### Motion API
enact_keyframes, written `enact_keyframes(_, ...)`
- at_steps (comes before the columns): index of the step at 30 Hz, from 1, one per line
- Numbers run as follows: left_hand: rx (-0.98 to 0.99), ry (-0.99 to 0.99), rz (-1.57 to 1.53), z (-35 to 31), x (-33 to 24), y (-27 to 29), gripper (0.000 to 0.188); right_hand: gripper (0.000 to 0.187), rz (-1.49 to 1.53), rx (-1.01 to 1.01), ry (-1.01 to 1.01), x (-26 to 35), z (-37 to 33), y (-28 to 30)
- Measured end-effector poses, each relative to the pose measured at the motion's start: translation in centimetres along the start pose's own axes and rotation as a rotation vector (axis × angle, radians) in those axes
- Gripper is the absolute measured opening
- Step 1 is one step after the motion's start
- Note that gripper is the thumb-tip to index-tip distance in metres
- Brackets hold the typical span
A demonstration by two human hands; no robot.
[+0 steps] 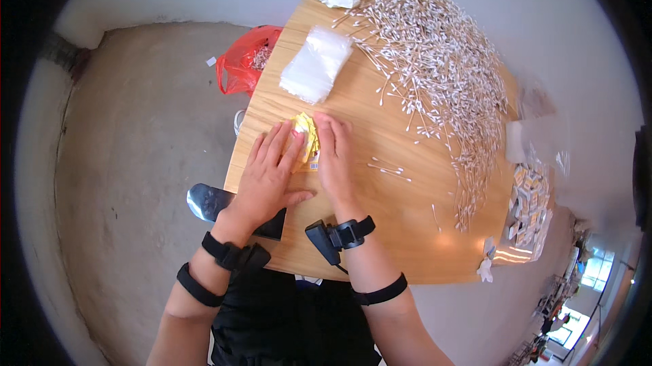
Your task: Organizing cotton swabs into rows and placing them into plastic packaging.
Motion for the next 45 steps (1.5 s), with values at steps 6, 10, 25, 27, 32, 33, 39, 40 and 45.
enact_keyframes(6, -0.073, 0.039, -0.030, -0.9, -0.7, -0.3, 0.086, 0.019, -0.262, 0.126, 0.105, 0.7, 1.8, -0.2)
enact_keyframes(10, -0.202, 0.151, 0.095, -1.1, -2.0, 0.6, 0.074, 0.019, -0.365, 0.226, 0.169, 0.5, 1.9, -0.3)
enact_keyframes(25, -0.241, 0.127, -0.066, -1.9, -1.9, -0.7, 0.049, 0.015, -0.428, 0.057, 0.143, 0.9, 1.6, 0.7)
enact_keyframes(27, -0.259, 0.120, -0.062, -1.7, -1.9, -0.7, 0.049, 0.018, -0.459, 0.172, 0.152, 1.9, 1.6, 0.4)
enact_keyframes(32, -0.276, 0.105, -0.070, -1.6, -1.8, -0.9, 0.049, 0.021, -0.534, 0.440, 0.169, 1.7, 2.0, -0.3)
enact_keyframes(33, -0.276, 0.103, -0.063, -1.6, -1.8, -1.0, 0.047, 0.020, -0.443, 0.500, 0.083, 1.3, 2.5, -0.1)
enact_keyframes(39, -0.243, 0.145, -0.041, -1.8, -1.6, -0.9, 0.047, 0.023, -0.609, 0.338, 0.047, 3.1, 2.0, 1.2)
enact_keyframes(40, -0.241, 0.139, -0.040, -1.8, -1.6, -0.8, 0.046, 0.025, -0.678, 0.395, -0.018, 3.5, 1.7, 1.2)
enact_keyframes(45, -0.252, 0.127, -0.038, -1.7, -1.6, -0.8, 0.043, 0.037, -0.668, 0.306, 0.026, 3.9, 0.1, 0.8)
Point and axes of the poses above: each hand's wrist, its own z-axis towards the middle knuckle, its own y-axis out of the back of the hand, x = y × z, the point moved 2 cm from there along z, towards the middle knuckle, and after that the axes turned 12 degrees about -x, right-handed, at the moved point
